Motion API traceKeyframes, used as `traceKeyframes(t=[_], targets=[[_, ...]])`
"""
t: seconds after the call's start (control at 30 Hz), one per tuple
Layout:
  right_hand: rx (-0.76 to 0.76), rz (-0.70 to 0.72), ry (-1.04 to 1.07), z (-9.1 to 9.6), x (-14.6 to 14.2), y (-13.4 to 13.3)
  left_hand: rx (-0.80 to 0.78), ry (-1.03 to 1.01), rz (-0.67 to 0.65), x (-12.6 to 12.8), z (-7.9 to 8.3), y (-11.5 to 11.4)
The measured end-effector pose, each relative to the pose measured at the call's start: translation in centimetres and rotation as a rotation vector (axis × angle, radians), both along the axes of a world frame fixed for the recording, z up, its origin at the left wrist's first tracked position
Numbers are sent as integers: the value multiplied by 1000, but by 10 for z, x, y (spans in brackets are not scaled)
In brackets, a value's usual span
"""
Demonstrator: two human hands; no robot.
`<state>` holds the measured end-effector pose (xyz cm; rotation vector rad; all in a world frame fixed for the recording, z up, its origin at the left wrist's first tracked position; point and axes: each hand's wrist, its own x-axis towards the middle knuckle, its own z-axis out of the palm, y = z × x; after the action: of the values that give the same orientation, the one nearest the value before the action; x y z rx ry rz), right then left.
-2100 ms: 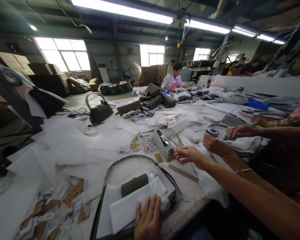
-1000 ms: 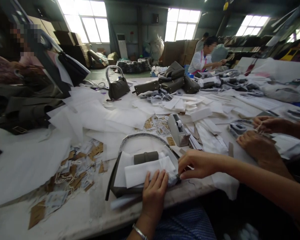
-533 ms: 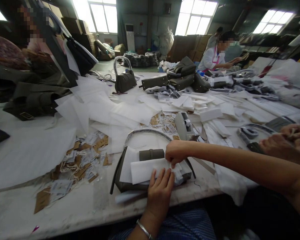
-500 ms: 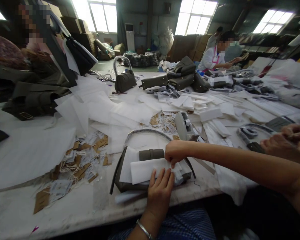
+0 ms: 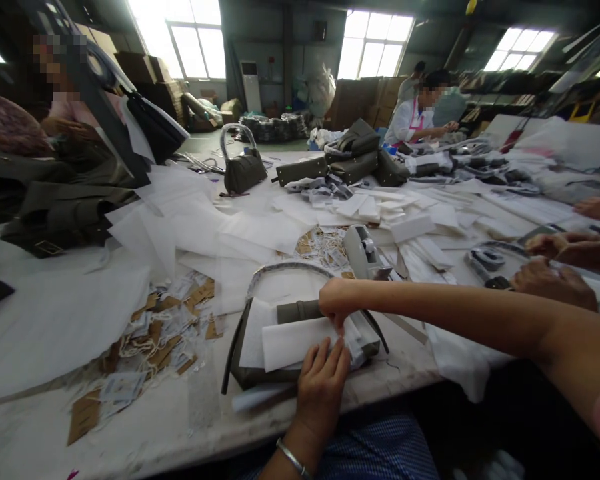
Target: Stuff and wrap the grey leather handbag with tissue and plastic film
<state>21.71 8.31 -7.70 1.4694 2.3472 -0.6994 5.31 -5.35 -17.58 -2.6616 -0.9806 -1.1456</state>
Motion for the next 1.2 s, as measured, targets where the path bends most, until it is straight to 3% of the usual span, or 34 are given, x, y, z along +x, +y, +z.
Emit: traceKeyframes(t=[0.23, 0.4, 0.53, 0.67, 0.83, 0.97, 1.07, 1.2], targets=[[19, 161, -81, 4, 16, 13, 14, -2, 5, 0, -2, 1], [-34, 39, 23, -10, 38, 32, 3, 11, 5, -1, -5, 1], [70, -56, 50, -7, 52, 41, 19, 6, 6, -1, -6, 1], [206, -126, 115, -6, 56, 13, 28, -16, 14, 0, -6, 0], [172, -14, 192, -25, 47, -39, 56, -16, -29, -3, -7, 1], [107, -72, 168, -34, 43, -32, 75, 13, -53, -6, -6, 2], [66, -112, 268, -36, 46, -17, 82, 43, -53, -7, -6, 3], [280, -170, 403, -38, 49, -29, 68, 64, -53, -8, -7, 3]])
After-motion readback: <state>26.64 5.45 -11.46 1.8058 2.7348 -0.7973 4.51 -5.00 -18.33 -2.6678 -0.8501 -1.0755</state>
